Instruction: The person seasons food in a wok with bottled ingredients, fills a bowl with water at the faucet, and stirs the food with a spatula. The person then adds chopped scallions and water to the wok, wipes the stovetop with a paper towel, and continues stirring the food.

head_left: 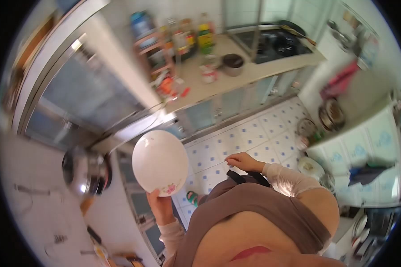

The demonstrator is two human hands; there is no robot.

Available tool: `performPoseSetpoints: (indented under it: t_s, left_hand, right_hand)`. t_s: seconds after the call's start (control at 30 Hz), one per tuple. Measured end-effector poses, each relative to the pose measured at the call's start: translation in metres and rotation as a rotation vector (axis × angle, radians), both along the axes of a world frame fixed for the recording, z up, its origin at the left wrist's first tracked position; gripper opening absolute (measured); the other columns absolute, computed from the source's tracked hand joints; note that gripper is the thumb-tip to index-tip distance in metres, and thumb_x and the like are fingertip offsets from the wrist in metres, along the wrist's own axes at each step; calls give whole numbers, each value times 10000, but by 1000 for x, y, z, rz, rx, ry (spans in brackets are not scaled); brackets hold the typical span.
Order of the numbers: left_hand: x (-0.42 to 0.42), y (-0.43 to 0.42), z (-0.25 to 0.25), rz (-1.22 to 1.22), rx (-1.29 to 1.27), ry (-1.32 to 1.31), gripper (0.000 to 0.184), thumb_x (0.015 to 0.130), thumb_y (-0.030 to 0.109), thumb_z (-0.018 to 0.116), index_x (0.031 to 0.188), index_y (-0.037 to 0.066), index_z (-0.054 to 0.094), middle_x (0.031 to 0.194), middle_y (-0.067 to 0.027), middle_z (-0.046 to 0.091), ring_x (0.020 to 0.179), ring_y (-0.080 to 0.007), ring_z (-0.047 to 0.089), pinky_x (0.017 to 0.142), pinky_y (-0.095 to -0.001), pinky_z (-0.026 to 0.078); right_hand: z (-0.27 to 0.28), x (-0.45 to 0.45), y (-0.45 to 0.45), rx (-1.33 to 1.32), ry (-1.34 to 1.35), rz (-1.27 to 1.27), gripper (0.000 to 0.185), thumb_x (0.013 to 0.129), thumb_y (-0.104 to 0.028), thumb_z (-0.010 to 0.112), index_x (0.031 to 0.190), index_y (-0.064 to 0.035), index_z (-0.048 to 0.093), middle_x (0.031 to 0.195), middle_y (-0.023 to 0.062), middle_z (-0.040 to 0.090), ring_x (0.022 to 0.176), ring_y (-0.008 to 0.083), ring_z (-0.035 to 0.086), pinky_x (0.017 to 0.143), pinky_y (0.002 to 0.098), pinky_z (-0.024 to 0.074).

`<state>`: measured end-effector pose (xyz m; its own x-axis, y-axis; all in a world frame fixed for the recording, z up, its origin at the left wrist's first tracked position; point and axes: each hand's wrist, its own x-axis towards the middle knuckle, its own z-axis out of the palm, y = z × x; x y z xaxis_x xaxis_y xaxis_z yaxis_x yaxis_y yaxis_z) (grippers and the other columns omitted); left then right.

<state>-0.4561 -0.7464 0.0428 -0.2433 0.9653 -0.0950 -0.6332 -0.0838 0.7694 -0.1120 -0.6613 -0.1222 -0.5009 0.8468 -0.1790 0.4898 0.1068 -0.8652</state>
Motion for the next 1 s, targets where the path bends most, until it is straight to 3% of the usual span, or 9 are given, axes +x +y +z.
performPoseSetpoints:
  t_s: [0.2,0.27,0.53,0.73,0.87,0.97,1.0]
  left_hand:
    - [197,175,-3,-470,-29,-32,560,821,116,517,1361,24,397,1314,-133,519,1186,-275,554,966,-423,493]
    - [261,232,-13,-599,-67,-16,546,819,95,491,1350,19,388,1283,-157,525,1145,-284,581,916,-414,534]
    - [517,441,-35,-825,12,4,475,850,77,490,1313,14,403,1194,-132,580,1011,-234,647,800,-319,586]
    - [686,581,-13,-838,60,23,432,865,62,497,1288,21,421,1163,-127,599,959,-214,668,765,-293,594]
    - [773,663,-15,-870,106,126,415,883,82,492,1287,23,423,1148,-122,610,943,-214,673,765,-302,595]
    - [828,709,-25,-843,99,160,398,891,86,471,1280,18,423,1137,-126,613,941,-215,673,772,-305,593]
    - [845,726,-34,-835,85,165,398,890,82,466,1281,20,423,1134,-126,614,939,-216,673,773,-306,593]
  right_hand:
    - [27,174,-7,-161,218,-634,314,968,-218,522,1177,-10,627,971,56,688,844,109,621,734,262,504]
    - [8,216,-15,-160,320,-767,314,972,-212,505,1184,-9,620,967,48,684,842,111,621,731,250,494]
    - [-15,362,20,-299,394,-1217,312,969,-211,508,1161,3,628,959,59,679,819,125,616,742,260,494]
    - [-15,517,95,-200,342,-1268,313,978,-207,507,1199,-9,604,959,62,679,800,126,613,716,265,494]
    - [0,599,155,-83,426,-1447,286,970,-180,522,1173,-3,619,941,64,683,789,111,613,709,246,488]
    - [-4,664,209,15,334,-1449,278,961,-179,541,1139,13,634,910,55,684,793,100,609,708,235,480]
    - [-2,689,232,76,149,-1409,280,955,-201,559,1120,9,646,874,24,683,792,84,604,703,229,475]
